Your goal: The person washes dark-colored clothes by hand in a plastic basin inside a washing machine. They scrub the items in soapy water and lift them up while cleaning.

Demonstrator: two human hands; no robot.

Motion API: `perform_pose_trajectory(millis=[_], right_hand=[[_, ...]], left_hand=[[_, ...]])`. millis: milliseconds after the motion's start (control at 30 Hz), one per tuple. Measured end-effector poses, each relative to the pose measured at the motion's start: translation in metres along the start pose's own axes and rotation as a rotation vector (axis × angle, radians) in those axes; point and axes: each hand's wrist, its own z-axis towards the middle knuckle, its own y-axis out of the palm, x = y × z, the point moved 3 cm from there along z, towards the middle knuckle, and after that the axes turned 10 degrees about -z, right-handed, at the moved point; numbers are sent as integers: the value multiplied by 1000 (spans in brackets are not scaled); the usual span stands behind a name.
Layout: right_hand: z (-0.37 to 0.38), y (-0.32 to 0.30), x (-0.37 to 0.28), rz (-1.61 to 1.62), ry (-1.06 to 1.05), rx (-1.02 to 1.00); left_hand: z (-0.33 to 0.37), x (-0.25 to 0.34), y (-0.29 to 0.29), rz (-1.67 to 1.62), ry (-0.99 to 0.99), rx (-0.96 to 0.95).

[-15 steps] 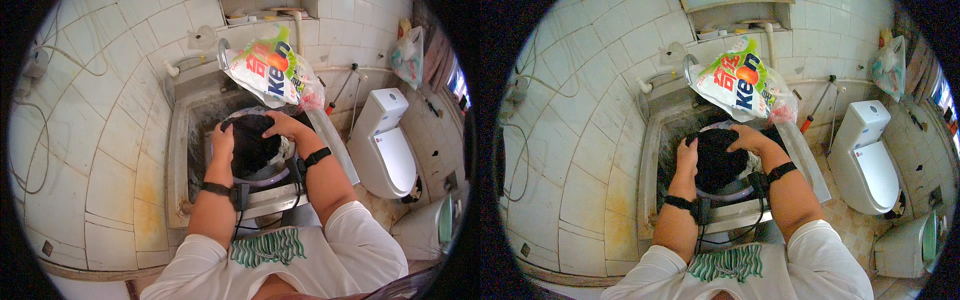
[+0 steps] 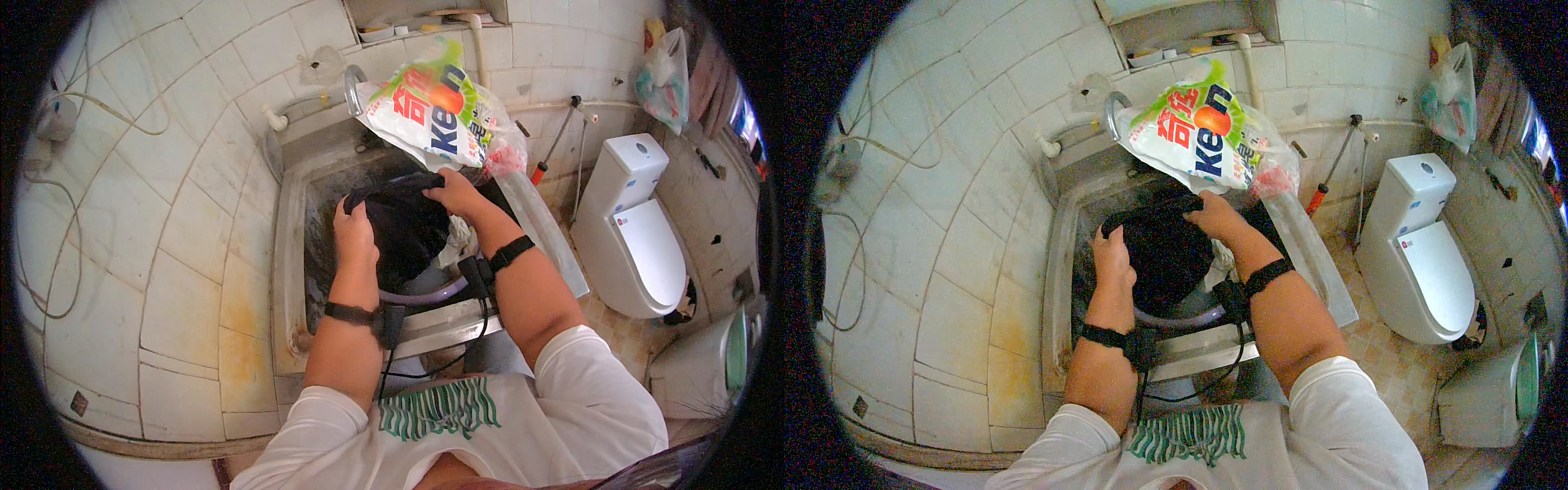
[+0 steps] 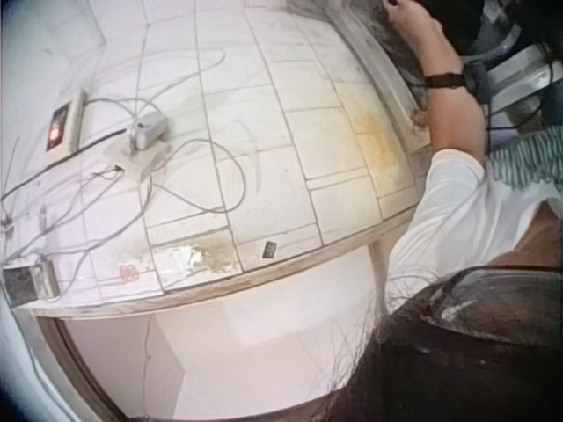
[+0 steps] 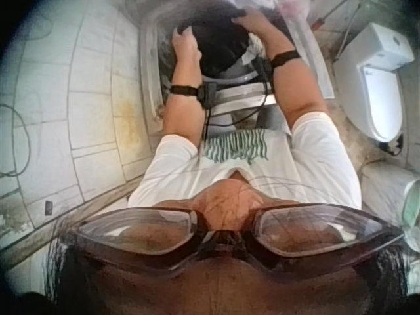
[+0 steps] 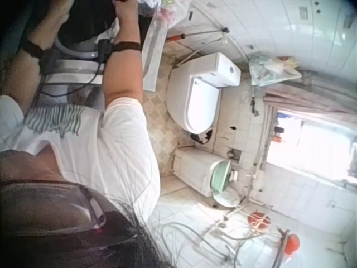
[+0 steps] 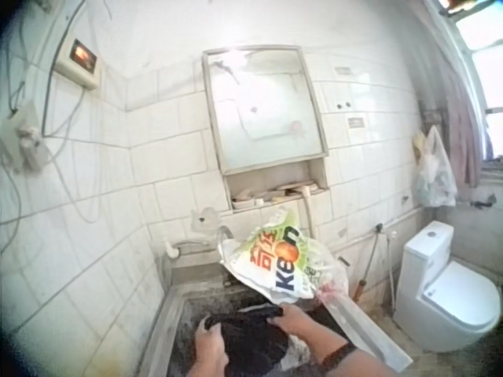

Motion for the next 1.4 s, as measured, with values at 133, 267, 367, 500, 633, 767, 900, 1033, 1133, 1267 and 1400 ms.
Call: perform_pose_trajectory(millis=[133, 267, 367, 500, 633, 767, 900, 1033, 1133, 1267, 1400], right_hand=[[-18, 6, -29, 121, 260, -183], [-24, 8, -37, 114, 189, -175], [-27, 10, -39, 149, 159, -221], [-30, 12, -40, 243, 199, -252], [-32, 13, -36, 211, 180, -342], [-25, 28, -16, 114, 116, -393], [-31, 39, -24, 48, 155, -612], [-20, 55, 14, -441, -400, -590], [-37, 59, 0, -512, 150, -1001], [-48, 68, 18, -434, 228, -1158], [-51, 73, 28, -657, 219, -1328]], left_hand=[[8, -19, -14, -89, -181, 71], [9, -30, -17, -195, -311, 33], [16, -39, -19, -280, -321, -42], [15, -39, -16, -269, -338, -9], [9, -35, -8, -215, -345, 55], [15, -40, -6, -38, -264, -116], [23, -46, -16, 130, -206, -224], [23, -53, -8, 306, -271, -504], [20, -62, -14, 580, -403, -646], [11, -89, -16, 988, -584, -987], [-9, -88, -13, 1115, -790, -1088]])
